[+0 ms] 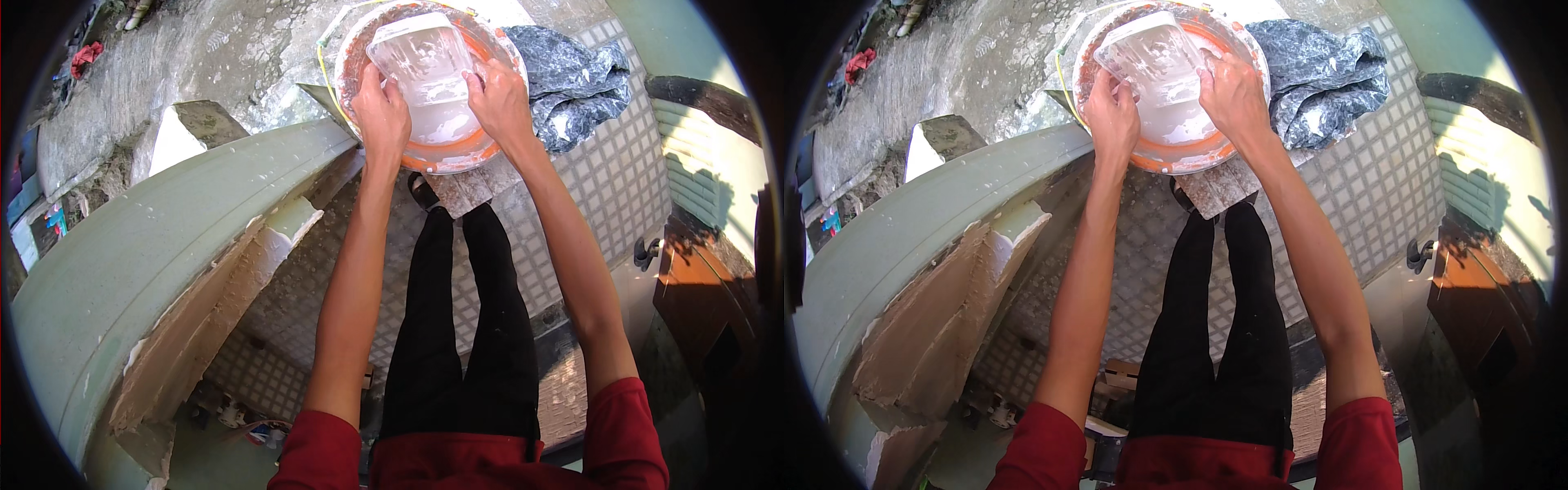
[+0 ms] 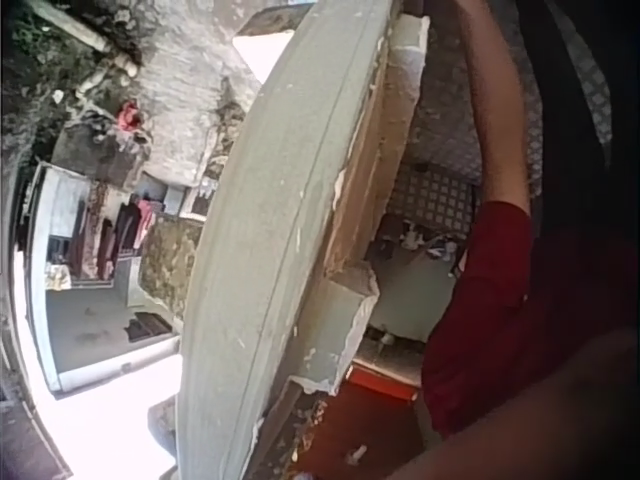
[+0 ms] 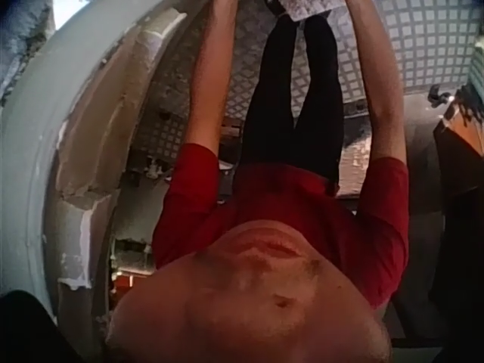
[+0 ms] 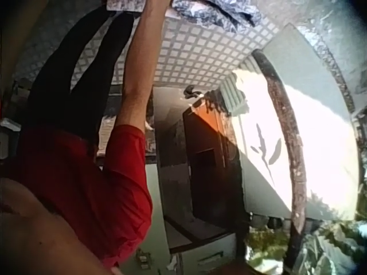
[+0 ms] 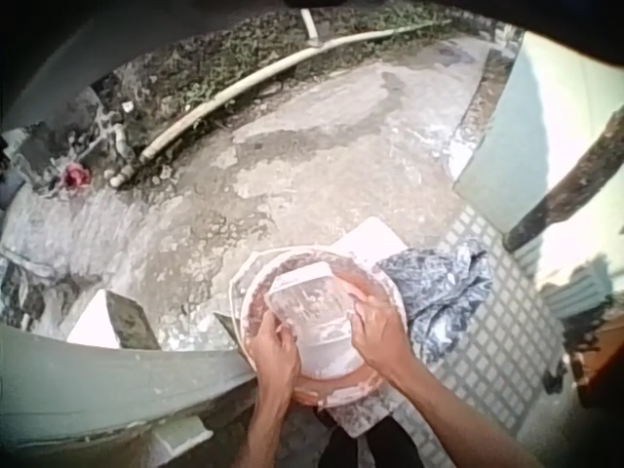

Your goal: Mixing wall putty in a container and applying it to a masonry wall with a scraper.

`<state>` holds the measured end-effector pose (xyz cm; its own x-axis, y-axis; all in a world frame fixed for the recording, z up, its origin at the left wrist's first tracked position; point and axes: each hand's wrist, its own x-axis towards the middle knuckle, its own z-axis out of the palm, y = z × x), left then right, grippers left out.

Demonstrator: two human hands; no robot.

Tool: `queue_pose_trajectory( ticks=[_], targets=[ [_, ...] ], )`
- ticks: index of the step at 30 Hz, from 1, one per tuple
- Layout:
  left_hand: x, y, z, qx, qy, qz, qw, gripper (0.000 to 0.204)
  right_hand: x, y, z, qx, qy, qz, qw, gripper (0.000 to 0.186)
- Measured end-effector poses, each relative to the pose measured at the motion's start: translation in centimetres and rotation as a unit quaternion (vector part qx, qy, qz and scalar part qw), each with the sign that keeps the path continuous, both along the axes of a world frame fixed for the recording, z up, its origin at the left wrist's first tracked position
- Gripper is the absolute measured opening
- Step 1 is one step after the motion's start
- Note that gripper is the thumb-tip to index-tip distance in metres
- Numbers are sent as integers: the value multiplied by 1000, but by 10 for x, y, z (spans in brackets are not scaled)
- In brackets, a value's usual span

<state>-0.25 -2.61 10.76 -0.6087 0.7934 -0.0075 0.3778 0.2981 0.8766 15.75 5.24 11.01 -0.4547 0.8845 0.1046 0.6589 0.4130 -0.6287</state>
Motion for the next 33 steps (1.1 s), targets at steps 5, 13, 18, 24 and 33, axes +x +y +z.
queue_pose_trajectory(
  ticks=[5, 13, 18, 24, 33],
  targets=[
    [-11, 9, -19, -120, 5, 5, 993, 26, -4, -2, 8, 41, -16, 16, 999, 28],
    [-10, 20, -64, -197, -26, 25, 980, 15, 6, -5, -10, 40, -6, 61, 997, 36],
    [-4, 20, -77, -197, -45, 22, 979, 15, 11, -10, -17, 13, -12, 71, 997, 37],
    [-6, 21, -80, -232, -19, 15, 972, 16, 11, -9, -18, 8, -7, 83, 996, 37],
    [1, 28, -53, -340, 38, -27, 939, 26, 8, -5, -12, -19, -54, 80, 995, 39]
  ],
)
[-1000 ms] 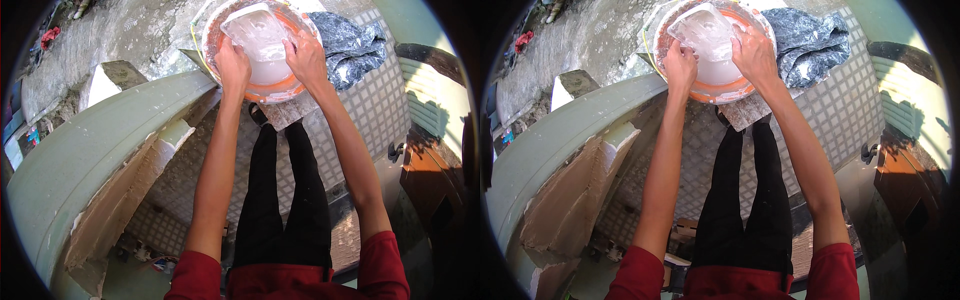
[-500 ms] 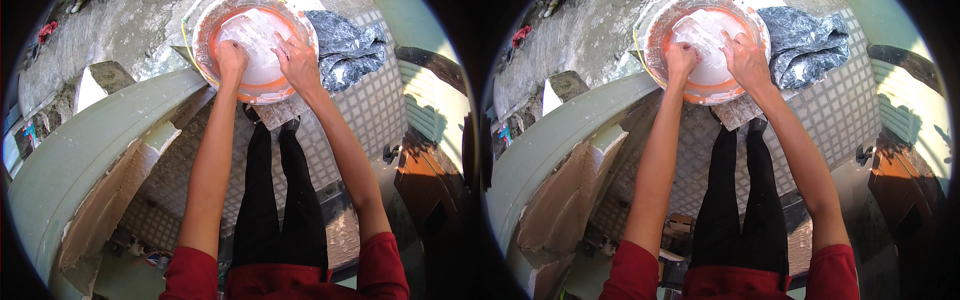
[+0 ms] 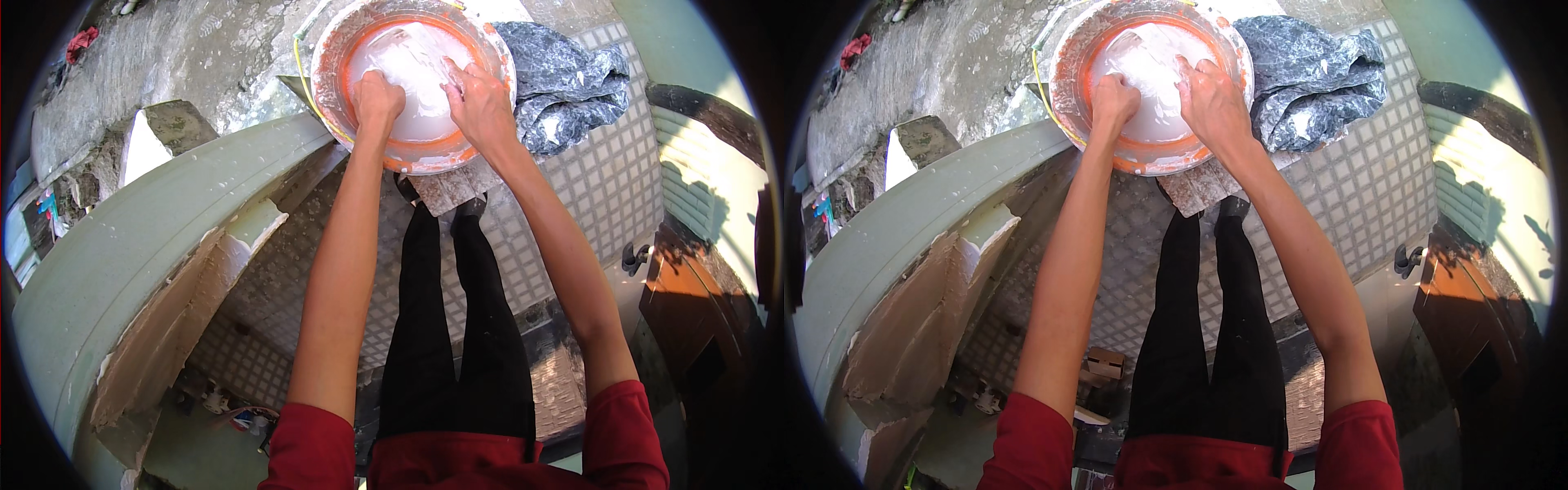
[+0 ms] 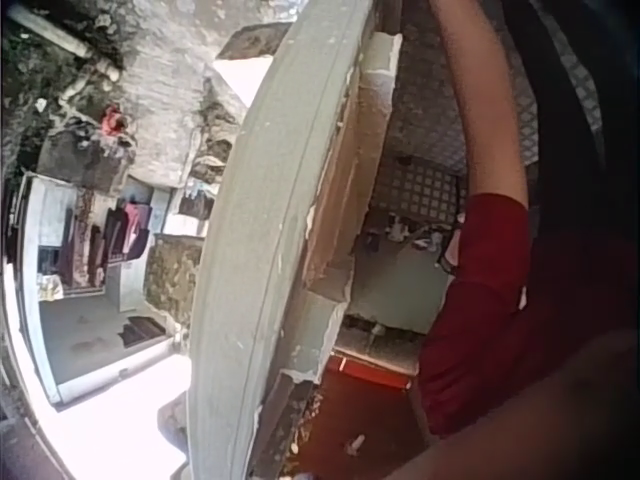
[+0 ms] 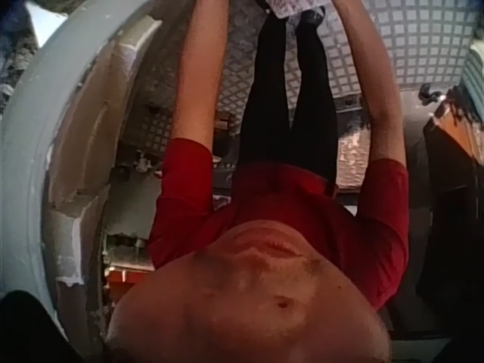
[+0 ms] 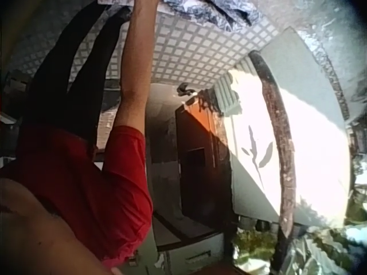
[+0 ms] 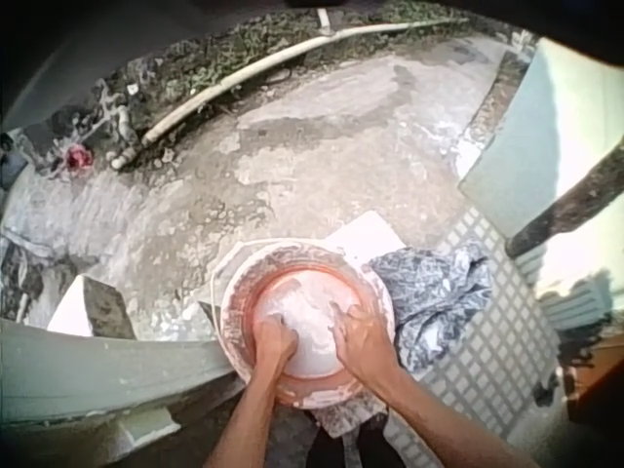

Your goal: Mixing wall putty in a container and applying it to a masonry wall with a scraper.

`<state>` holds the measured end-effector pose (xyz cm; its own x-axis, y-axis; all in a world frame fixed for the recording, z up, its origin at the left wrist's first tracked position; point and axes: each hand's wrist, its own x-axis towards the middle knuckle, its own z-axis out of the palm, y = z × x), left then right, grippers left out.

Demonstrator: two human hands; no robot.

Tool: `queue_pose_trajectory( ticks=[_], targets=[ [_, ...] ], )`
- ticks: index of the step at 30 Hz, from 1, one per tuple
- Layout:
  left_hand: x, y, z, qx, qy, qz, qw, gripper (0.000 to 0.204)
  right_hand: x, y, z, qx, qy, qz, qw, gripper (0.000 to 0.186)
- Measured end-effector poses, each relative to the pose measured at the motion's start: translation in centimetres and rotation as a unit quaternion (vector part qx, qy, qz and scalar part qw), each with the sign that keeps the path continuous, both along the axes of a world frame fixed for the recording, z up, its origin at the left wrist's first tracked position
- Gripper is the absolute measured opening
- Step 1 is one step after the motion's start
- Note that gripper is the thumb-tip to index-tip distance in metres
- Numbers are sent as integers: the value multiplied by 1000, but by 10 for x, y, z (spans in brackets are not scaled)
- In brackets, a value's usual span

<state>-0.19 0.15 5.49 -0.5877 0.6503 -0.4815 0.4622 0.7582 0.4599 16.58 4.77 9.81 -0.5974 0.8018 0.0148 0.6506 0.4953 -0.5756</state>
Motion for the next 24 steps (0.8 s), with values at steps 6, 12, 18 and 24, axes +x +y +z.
queue_pose_trajectory(
  ticks=[6, 12, 18, 24],
  targets=[
    [5, 6, 5, -67, 20, 3, 998, 36, -4, 6, -8, 12, -24, -6, 1000, 34],
    [0, 1, -1, -27, 27, -15, 999, 38, -12, 15, -8, -41, -43, -39, 997, 21],
    [-3, -1, 5, -2, 8, 6, 1000, 36, -14, 23, -10, -134, -55, -70, 987, 17],
    [-2, -7, 21, 43, 31, 11, 999, 29, -13, 23, -11, -152, -128, -60, 978, 28]
  ],
)
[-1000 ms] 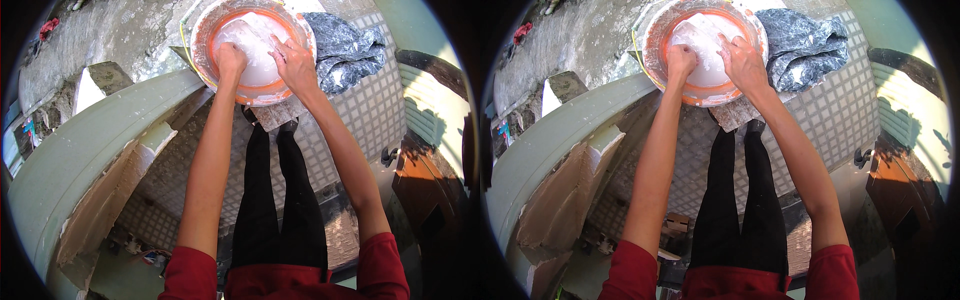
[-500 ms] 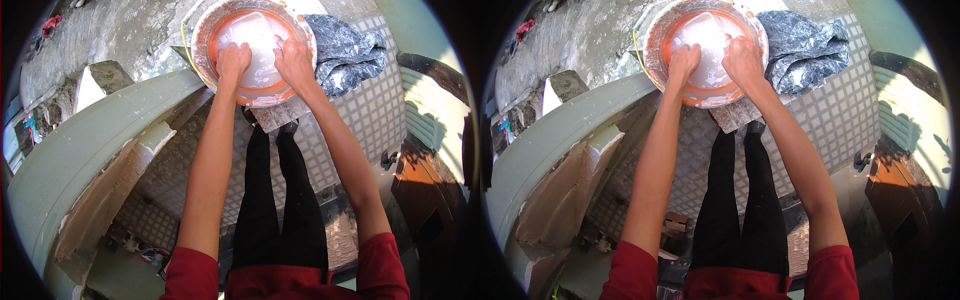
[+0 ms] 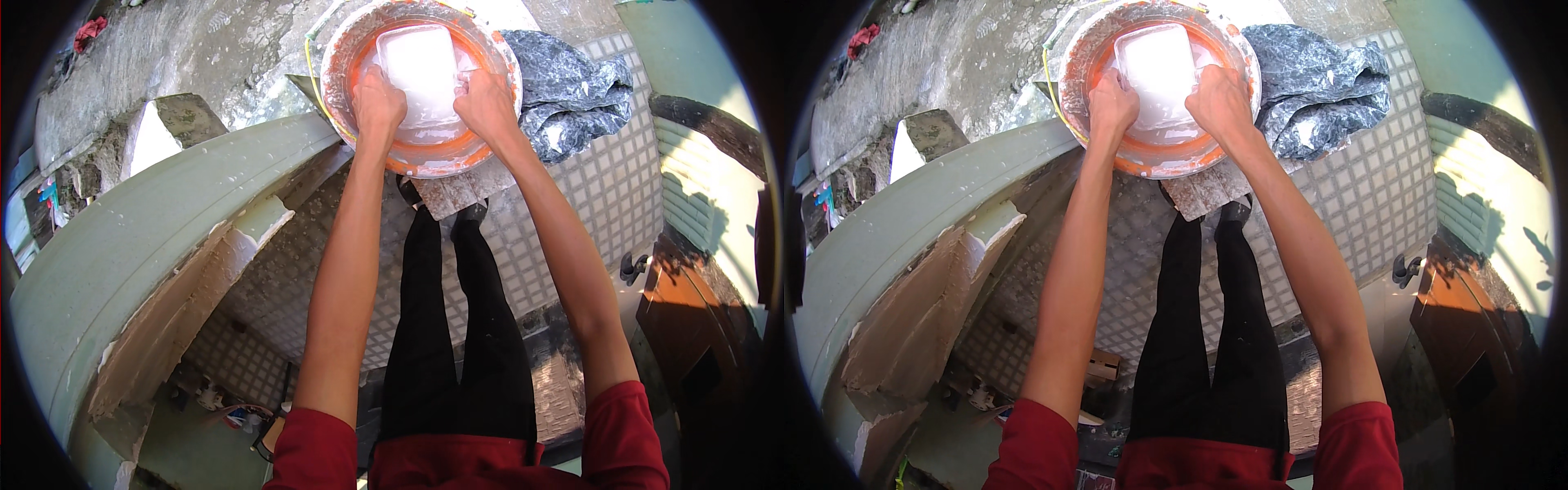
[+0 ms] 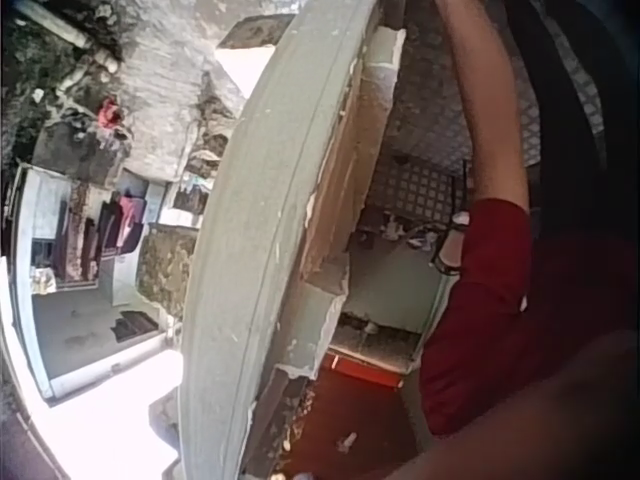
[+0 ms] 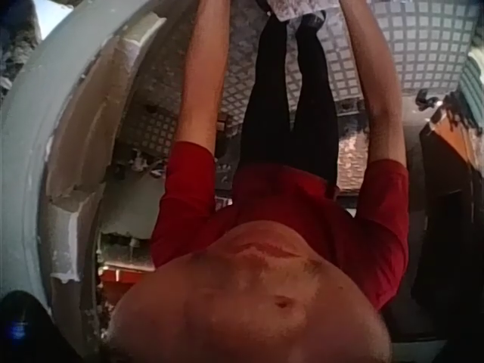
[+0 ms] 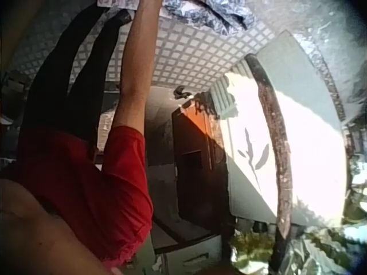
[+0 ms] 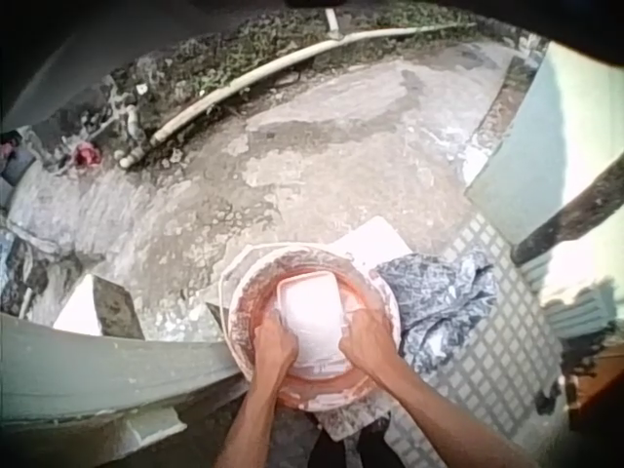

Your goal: Mixing wall putty in a container and applying it to a masonry wall with a scraper.

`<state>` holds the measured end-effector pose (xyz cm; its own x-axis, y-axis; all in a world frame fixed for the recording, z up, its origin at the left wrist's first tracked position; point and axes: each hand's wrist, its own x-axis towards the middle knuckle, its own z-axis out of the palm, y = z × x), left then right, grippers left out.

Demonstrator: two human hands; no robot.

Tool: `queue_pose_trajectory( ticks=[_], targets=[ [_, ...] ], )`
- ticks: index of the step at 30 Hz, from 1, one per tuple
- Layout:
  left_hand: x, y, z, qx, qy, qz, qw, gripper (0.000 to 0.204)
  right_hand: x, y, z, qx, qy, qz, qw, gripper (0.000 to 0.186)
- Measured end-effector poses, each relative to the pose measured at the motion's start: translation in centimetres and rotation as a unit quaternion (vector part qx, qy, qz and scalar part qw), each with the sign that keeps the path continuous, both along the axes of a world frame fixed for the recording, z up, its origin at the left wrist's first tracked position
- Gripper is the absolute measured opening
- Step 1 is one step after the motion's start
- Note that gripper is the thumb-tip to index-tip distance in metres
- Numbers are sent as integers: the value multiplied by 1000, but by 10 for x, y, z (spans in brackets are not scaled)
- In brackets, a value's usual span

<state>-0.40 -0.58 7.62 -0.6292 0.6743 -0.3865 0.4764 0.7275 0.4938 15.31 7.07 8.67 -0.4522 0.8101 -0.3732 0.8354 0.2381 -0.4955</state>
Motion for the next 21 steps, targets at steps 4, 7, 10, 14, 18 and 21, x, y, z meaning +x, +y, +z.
queue_pose_trajectory(
  ticks=[4, 7, 10, 14, 18, 21],
  targets=[
    [4, -4, 19, 62, 21, 1, 998, 25, 0, -1, -7, 36, 65, -25, 997, 23],
    [7, -8, 38, 113, 33, 3, 993, 23, -3, 1, -10, 28, 94, -48, 994, 19],
    [2, -13, 40, 114, 86, -23, 989, 21, -5, 4, -8, -41, 102, -71, 991, 22],
    [4, -13, 49, 137, 80, -16, 987, 17, -4, 15, -9, -94, 53, -60, 992, 34],
    [-3, -15, 54, 141, 111, -31, 983, 22, -31, 17, -11, -36, -52, -53, 997, 37],
    [-2, -10, 52, 149, 127, -31, 980, 22, -34, 28, -29, -31, -108, 26, 993, 38]
  ],
)
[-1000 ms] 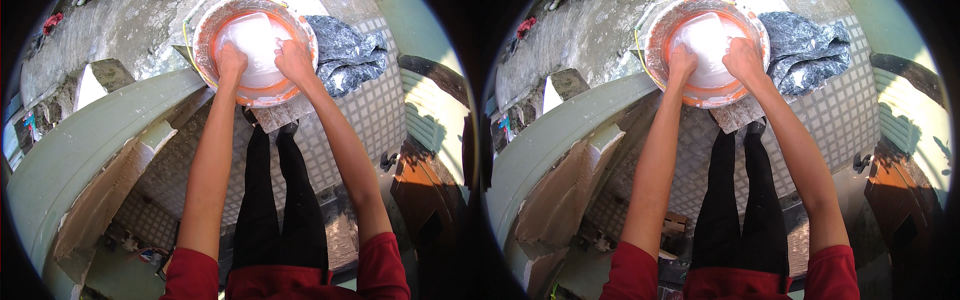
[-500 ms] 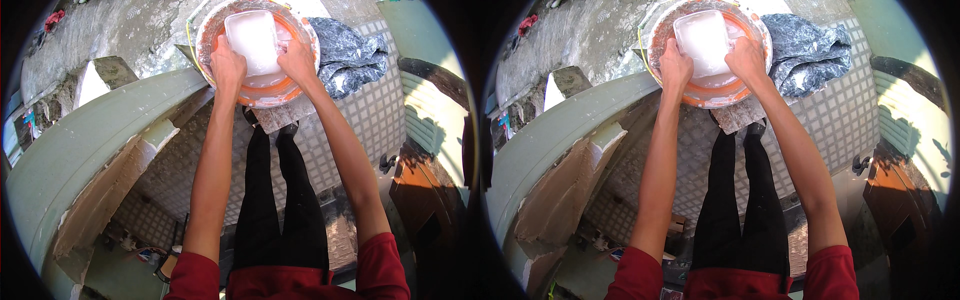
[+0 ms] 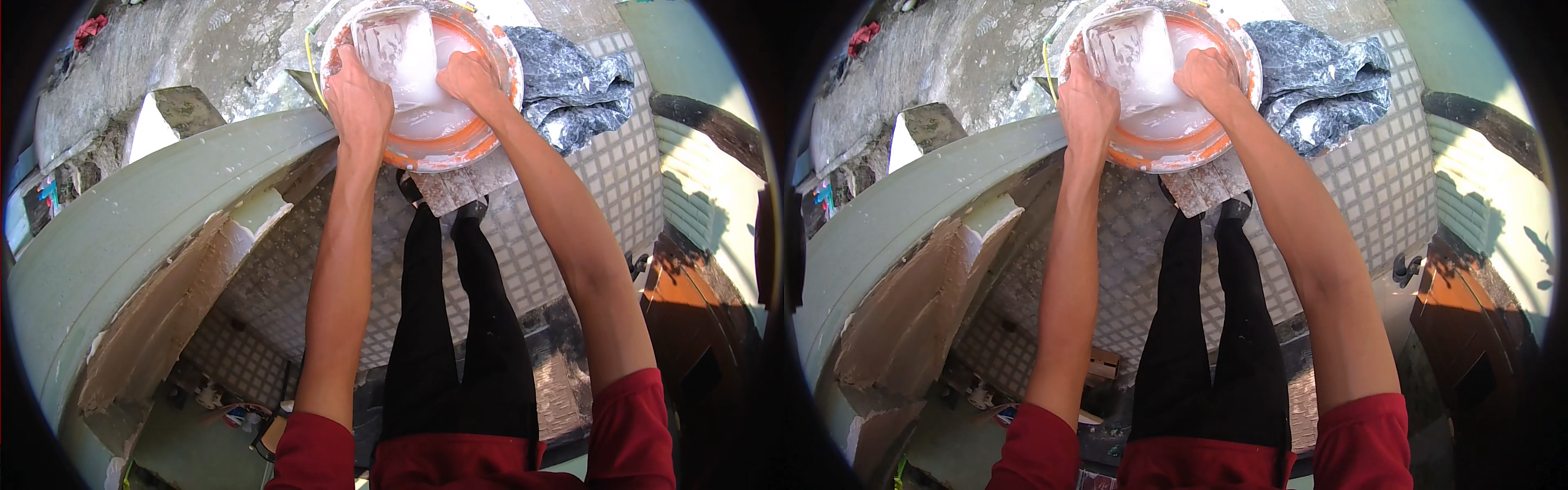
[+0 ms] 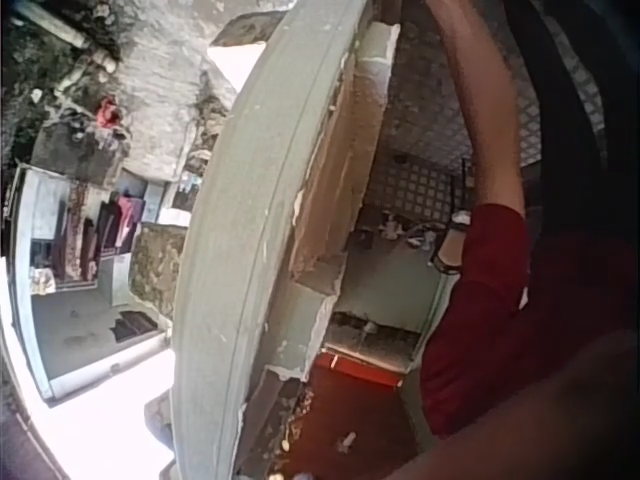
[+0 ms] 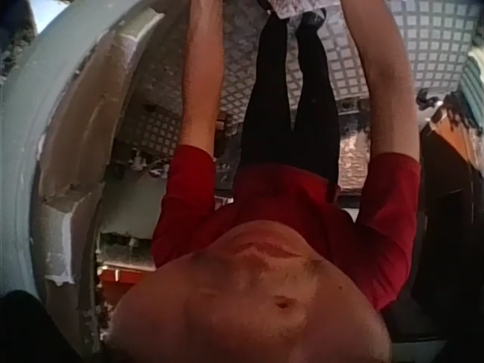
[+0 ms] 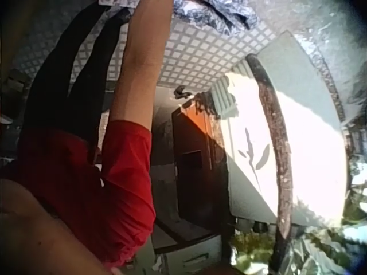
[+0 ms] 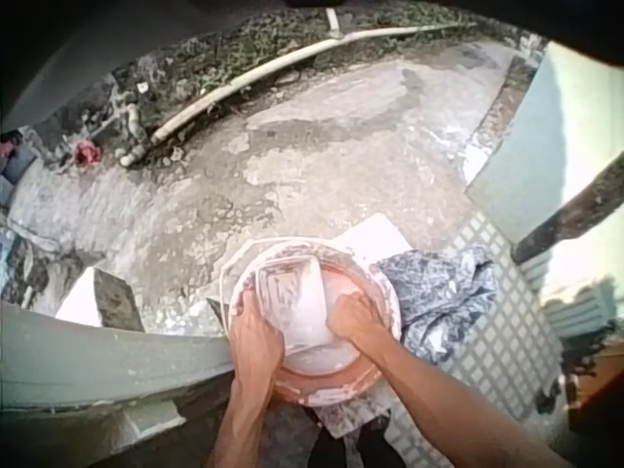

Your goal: Mixing wall putty in a container and applying it to a masonry wall with a scraper.

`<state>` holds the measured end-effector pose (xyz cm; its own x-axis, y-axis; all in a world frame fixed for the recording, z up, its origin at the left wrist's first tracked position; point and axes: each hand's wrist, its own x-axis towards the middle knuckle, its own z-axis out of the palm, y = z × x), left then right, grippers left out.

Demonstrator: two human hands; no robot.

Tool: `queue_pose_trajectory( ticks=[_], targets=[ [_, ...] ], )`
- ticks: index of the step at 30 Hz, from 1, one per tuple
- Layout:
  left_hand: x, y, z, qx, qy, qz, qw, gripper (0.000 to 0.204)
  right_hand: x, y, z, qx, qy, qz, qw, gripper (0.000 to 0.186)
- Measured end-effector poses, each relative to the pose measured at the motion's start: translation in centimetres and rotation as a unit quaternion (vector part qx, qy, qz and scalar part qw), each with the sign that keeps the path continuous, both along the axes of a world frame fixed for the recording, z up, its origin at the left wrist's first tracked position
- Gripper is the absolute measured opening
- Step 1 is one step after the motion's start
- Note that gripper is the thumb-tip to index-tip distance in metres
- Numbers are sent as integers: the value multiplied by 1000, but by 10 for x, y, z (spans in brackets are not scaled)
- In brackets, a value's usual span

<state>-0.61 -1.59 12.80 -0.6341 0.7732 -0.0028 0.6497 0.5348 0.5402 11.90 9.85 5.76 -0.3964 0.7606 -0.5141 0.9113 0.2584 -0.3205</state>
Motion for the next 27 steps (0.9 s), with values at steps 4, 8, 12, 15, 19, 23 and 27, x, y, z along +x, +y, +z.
queue_pose_trajectory(
  ticks=[4, 8, 12, 15, 19, 23, 27],
  targets=[
    [-5, -6, 4, -26, -4, 0, 1000, 24, -7, -7, -3, -51, -52, 68, 995, 40],
    [-1, -2, -2, -27, 28, -15, 999, 26, 3, 4, -32, -83, -113, 250, 958, 37],
    [-4, -10, -4, -50, 23, -16, 998, 26, 11, -4, -24, -28, -43, 230, 972, 34],
    [-3, -10, -6, -44, 12, -19, 999, 26, 17, -3, -18, 36, 33, 222, 974, 30],
    [0, -10, -9, -47, -4, -25, 999, 23, 14, 1, -3, -29, 135, 76, 987, 21],
    [4, -10, -13, -47, 10, -27, 998, 22, 16, -4, 5, -133, 208, -34, 968, 19],
    [13, -8, -19, -32, -11, -28, 999, 18, 26, -3, -10, -121, 236, -74, 961, 20]
  ],
)
